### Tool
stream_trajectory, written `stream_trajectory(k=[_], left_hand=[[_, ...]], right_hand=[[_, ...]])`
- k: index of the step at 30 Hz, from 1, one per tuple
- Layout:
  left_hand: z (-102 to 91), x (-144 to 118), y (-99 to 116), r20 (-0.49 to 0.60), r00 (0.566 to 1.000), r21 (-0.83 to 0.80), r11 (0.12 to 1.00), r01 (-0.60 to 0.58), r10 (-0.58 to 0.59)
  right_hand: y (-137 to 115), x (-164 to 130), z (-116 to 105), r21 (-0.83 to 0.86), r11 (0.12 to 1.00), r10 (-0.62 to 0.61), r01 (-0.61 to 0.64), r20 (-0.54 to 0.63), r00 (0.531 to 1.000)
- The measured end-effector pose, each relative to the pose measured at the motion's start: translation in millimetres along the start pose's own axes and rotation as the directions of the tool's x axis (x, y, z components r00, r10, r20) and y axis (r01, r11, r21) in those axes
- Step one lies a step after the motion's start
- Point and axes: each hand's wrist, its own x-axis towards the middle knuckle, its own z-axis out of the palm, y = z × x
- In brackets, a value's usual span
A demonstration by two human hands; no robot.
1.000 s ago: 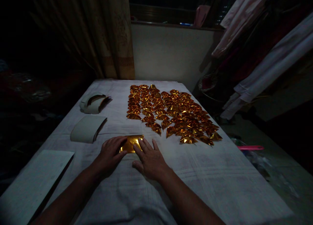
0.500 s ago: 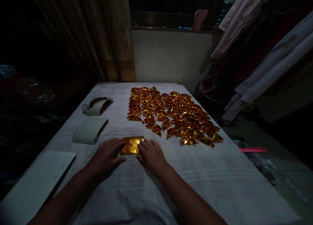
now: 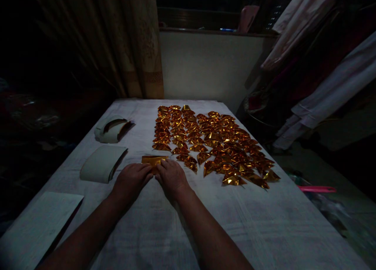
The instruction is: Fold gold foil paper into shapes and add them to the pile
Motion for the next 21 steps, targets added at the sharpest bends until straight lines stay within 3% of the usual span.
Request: stream_trajectory(k=[4, 10, 21], left_hand=[[4.8, -6.1, -1.3, -0.044, 0.999, -0.048, 0.999, 0.003, -0.005], [4.1, -9.7, -2.5, -0.053, 0.999, -0.067, 0.998, 0.01, -0.013], [1.3, -22.9, 6.2, 0.027, 0.999, 0.002, 1.0, -0.03, 0.03]], right_hand=[[5.3, -7.5, 8.3, 0.079, 0.997, -0.016, 0.021, -0.055, 0.998], [3.1, -15.3, 9.5, 0.086, 0.996, -0.031, 0.033, -0.03, 0.999], [-9.3, -30.4, -0.4, 0.131, 0.99, -0.053, 0.057, -0.035, 0.998]])
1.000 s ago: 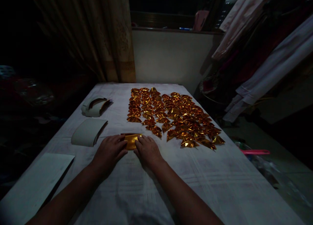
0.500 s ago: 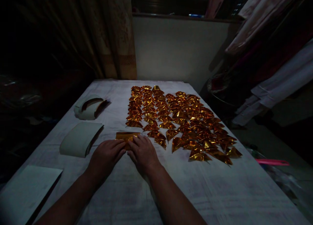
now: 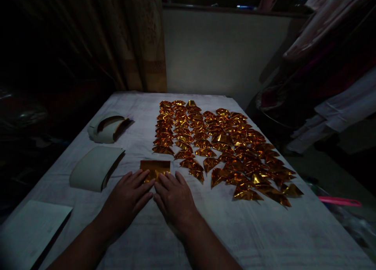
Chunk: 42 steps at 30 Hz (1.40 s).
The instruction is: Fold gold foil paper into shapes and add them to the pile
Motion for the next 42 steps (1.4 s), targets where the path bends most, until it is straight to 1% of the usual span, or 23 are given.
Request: stream_trajectory(k=[5, 10, 15, 21, 24, 26, 29, 32, 34, 36, 38, 40, 42], left_hand=[[-1.1, -4.2, -1.8, 0.02, 1.0, 0.014, 1.0, -0.024, 0.024], [-4.6, -14.9, -10.2, 0.01, 0.999, 0.011, 0.999, -0.031, 0.031], [-10.1, -21.1, -17.2, -0.036, 0.999, 0.022, 1.0, -0.002, 0.003], [-15.2, -15.5, -14.4, -0.116, 0.993, 0.048, 0.998, 0.035, -0.029], [-17.6, -7.8, -11.0, -0.143, 0.989, 0.045, 0.998, 0.048, -0.041], [-18.3, -0.5, -8.8, -0.143, 0.989, 0.038, 0.999, 0.034, -0.029], [-18.9, 11.9, -6.5, -0.081, 0.997, -0.003, 1.0, -0.008, 0.008], [-18.8, 20.5, -6.3, 0.006, 1.0, -0.024, 0.999, -0.022, 0.022], [-17.1, 22.0, -6.9, 0.025, 0.999, 0.001, 1.0, -0.027, 0.027], [-13.7, 20.4, -7.8, 0.007, 0.999, 0.03, 0.999, -0.039, 0.039], [-9.2, 17.3, -8.6, -0.044, 0.997, 0.04, 0.998, -0.058, 0.06], [-5.2, 14.5, -9.2, -0.099, 0.992, 0.029, 0.997, -0.072, 0.075], [-2.5, 12.9, -9.7, -0.135, 0.988, 0.011, 0.997, -0.075, 0.076]], right_hand=[[-5.7, -10.9, 6.7, -0.029, 0.996, 0.079, -0.081, -0.08, 0.994], [-3.5, -19.5, 6.6, -0.074, 0.981, 0.164, -0.181, -0.19, 0.968], [0.7, -19.9, 1.7, -0.117, 0.978, 0.139, -0.171, -0.242, 0.96], [1.7, -18.5, 3.7, -0.125, 0.98, 0.114, -0.153, -0.277, 0.954], [2.3, -17.8, 5.6, -0.133, 0.98, 0.109, -0.151, -0.283, 0.953], [2.7, -16.1, 5.0, -0.132, 0.979, 0.112, -0.156, -0.29, 0.95], [1.8, -9.0, -1.0, -0.135, 0.977, 0.123, -0.166, -0.278, 0.953], [-2.4, 3.7, -10.7, -0.15, 0.971, 0.154, -0.186, -0.2, 0.968], [-6.4, 13.0, -14.7, -0.15, 0.971, 0.162, -0.187, -0.164, 0.973], [-9.3, 20.1, -14.0, -0.11, 0.982, 0.135, -0.154, -0.158, 0.978], [-9.3, 23.5, -8.7, -0.062, 0.992, 0.098, -0.108, -0.147, 0.984], [-5.6, 23.0, -1.4, -0.039, 0.996, 0.075, -0.082, -0.142, 0.987], [0.4, 20.4, 5.0, -0.039, 0.996, 0.069, -0.076, -0.162, 0.984]])
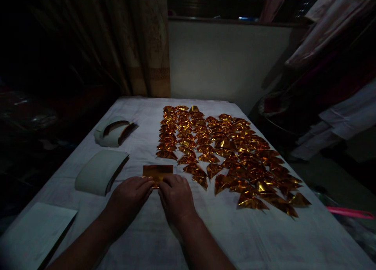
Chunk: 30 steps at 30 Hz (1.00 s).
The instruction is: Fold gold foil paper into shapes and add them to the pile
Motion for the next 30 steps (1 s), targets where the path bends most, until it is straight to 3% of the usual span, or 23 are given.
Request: stream_trajectory(k=[6, 17, 30], left_hand=[[-0.3, -2.2, -2.8, -0.023, 0.998, -0.031, 0.998, 0.053, -0.054], [-4.7, -2.5, -11.3, 0.083, 0.916, -0.14, 0.906, 0.4, -0.392], [5.1, 4.3, -14.2, 0.05, 0.877, -0.093, 0.872, 0.48, -0.477]], right_hand=[[15.0, -6.6, 4.6, 0.014, 1.0, 0.02, -0.018, -0.087, 0.996], [17.9, -5.1, -2.7, 0.035, 0.976, 0.215, -0.213, -0.045, 0.976], [13.9, 5.3, 0.9, -0.143, 0.935, 0.321, -0.323, -0.037, 0.946]])
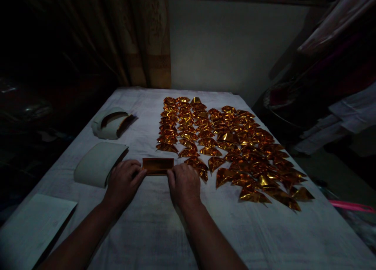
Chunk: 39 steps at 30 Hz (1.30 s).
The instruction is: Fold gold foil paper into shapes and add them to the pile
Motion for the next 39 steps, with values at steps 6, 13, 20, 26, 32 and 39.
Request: stream_trajectory(k=[6, 13, 20, 26, 32, 39], left_hand=[[0.4, 0.0, -2.3, -0.003, 1.0, -0.014, 1.0, -0.01, 0.01], [-0.2, 0.9, 1.9, -0.005, 1.0, 0.011, 1.0, 0.0, 0.0], [1.2, 1.9, 4.8, -0.014, 1.0, 0.051, 0.999, -0.004, 0.005], [-1.9, 4.4, 7.7, 0.038, 0.999, 0.059, 0.998, 0.009, -0.012], [-1.6, 2.7, 8.2, 0.005, 1.0, 0.132, 0.991, 0.001, -0.001], [-1.1, -9.1, 28.4, 0.031, 0.928, 0.04, 0.928, -0.371, 0.37]], right_hand=[[-1.0, 1.7, 0.7, -0.031, 0.999, -0.006, 0.006, -0.013, 1.0], [-3.7, 2.0, 0.0, -0.037, 0.999, 0.019, -0.019, -0.011, 1.0], [-4.4, 1.4, 2.8, -0.051, 0.998, 0.027, -0.029, -0.038, 0.999], [-4.8, 0.8, 3.4, -0.044, 0.998, 0.048, -0.049, -0.02, 0.999], [-3.3, 0.2, 5.9, 0.022, 0.998, 0.065, -0.064, -0.053, 0.996], [-3.6, 0.4, 5.3, -0.005, 0.999, 0.044, -0.044, -0.033, 0.998]])
